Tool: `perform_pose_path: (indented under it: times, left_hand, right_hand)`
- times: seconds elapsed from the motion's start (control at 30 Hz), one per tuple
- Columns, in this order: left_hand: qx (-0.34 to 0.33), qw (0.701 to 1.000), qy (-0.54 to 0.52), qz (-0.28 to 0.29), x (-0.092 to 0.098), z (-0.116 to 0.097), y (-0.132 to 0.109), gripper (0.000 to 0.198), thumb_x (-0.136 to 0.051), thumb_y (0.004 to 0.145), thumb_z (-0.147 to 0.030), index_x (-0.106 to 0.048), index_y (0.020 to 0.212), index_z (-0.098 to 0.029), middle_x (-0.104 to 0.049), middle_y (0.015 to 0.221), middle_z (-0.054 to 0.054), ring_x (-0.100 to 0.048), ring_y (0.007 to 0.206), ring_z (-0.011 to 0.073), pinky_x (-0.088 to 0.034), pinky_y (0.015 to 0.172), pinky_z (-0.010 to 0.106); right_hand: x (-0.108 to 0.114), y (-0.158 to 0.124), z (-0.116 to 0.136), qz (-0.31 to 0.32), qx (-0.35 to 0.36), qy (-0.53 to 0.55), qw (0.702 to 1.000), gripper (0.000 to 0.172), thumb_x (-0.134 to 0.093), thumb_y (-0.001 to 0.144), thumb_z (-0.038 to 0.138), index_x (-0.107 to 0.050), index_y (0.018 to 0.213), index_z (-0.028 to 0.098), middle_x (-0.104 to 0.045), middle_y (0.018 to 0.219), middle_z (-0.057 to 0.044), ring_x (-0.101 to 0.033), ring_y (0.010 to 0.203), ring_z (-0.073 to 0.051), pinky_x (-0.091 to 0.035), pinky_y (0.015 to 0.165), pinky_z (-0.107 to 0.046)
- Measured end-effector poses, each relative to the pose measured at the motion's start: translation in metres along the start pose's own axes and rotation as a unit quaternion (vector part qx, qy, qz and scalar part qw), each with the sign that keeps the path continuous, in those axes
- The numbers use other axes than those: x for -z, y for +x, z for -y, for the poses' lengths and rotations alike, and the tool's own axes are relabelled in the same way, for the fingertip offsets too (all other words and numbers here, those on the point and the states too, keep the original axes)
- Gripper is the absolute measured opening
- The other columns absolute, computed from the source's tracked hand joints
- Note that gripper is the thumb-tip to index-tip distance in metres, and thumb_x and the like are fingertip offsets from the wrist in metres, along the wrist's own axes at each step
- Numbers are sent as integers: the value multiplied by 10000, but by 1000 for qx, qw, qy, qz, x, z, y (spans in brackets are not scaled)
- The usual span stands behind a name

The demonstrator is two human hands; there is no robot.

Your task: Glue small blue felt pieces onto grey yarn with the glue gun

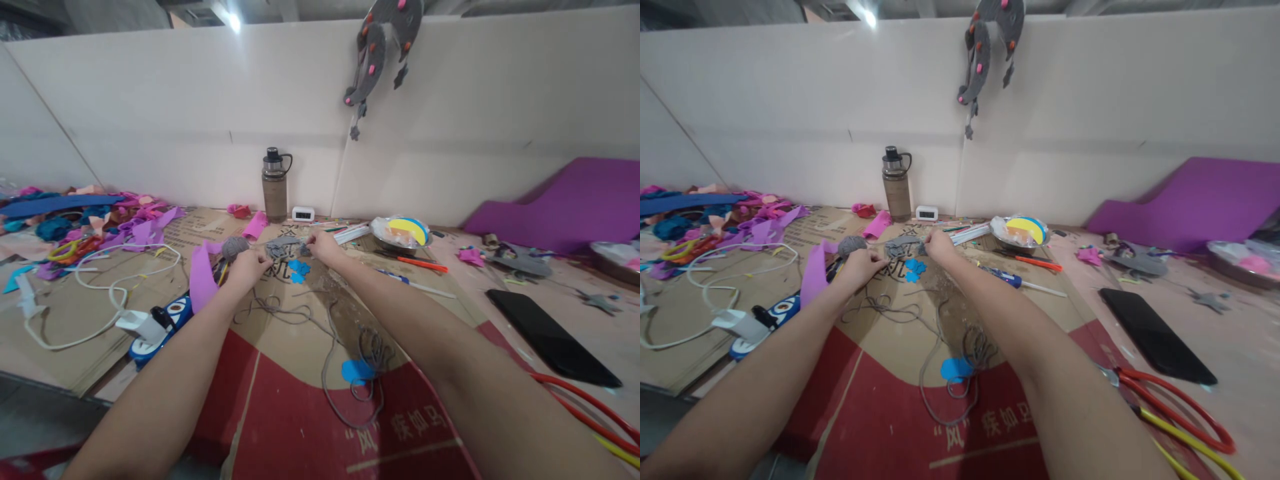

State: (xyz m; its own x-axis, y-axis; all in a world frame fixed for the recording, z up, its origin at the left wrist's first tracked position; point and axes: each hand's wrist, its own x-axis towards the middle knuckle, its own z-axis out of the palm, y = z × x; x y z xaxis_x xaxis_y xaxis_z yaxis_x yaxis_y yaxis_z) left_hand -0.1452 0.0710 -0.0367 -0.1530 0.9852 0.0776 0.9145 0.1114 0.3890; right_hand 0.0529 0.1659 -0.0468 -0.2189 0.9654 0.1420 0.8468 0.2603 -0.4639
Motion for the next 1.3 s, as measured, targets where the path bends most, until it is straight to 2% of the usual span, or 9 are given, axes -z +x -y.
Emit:
perform_pose_path:
  times: [0.3, 0.53, 0.67, 0.77, 1.0, 1.3]
  left_hand:
    - [3, 1000, 28, -6, 0, -6, -7, 139, -652, 742, -317, -756, 814, -258, -735, 893, 57, -656, 877, 207, -465, 725, 262]
    - [-12, 1000, 21, 0, 2, -7, -6, 174, -658, 726, -307, -755, 853, -238, -741, 920, 43, -651, 816, 188, -454, 687, 256]
    - [-22, 1000, 18, -4, 7, -6, -5, 163, -652, 722, -311, -754, 804, -214, -741, 843, 41, -641, 748, 174, -422, 615, 243]
    - [-30, 999, 28, -15, 12, -6, -5, 193, -621, 734, -330, -751, 738, -188, -729, 764, 53, -625, 680, 172, -395, 571, 249]
    - [20, 997, 34, -59, 17, -3, -5, 240, -563, 758, -326, -757, 796, -191, -742, 833, 79, -644, 758, 200, -430, 640, 252]
    - [15, 999, 13, -50, 12, 4, -3, 233, -539, 768, -274, -749, 801, -179, -742, 842, 89, -644, 763, 186, -451, 682, 245]
  right_hand:
    - [-4, 2, 0, 16, 9, -18, 1000, 153, -609, 734, 118, -731, 818, 154, -734, 840, -71, -659, 803, -166, -457, 692, -203]
    - [2, -6, 7, 6, 5, -11, 1000, 178, -564, 781, 129, -713, 879, 139, -729, 875, -80, -648, 803, -165, -448, 692, -211]
    - [8, -13, 11, -21, 17, 1, 1000, 232, -535, 820, 152, -681, 998, 121, -717, 942, -89, -635, 833, -159, -444, 709, -212]
    - [11, -14, 15, -30, 47, 11, 998, 223, -528, 823, 142, -689, 976, 131, -713, 957, -73, -625, 845, -143, -436, 741, -205]
    - [-3, -11, 30, -8, 92, 26, 995, 178, -564, 819, 178, -723, 894, 157, -722, 871, -45, -624, 790, -135, -436, 737, -205]
    - [-16, -6, 55, 17, 94, 16, 995, 219, -532, 867, 241, -714, 940, 144, -721, 956, -82, -636, 863, -159, -450, 773, -219]
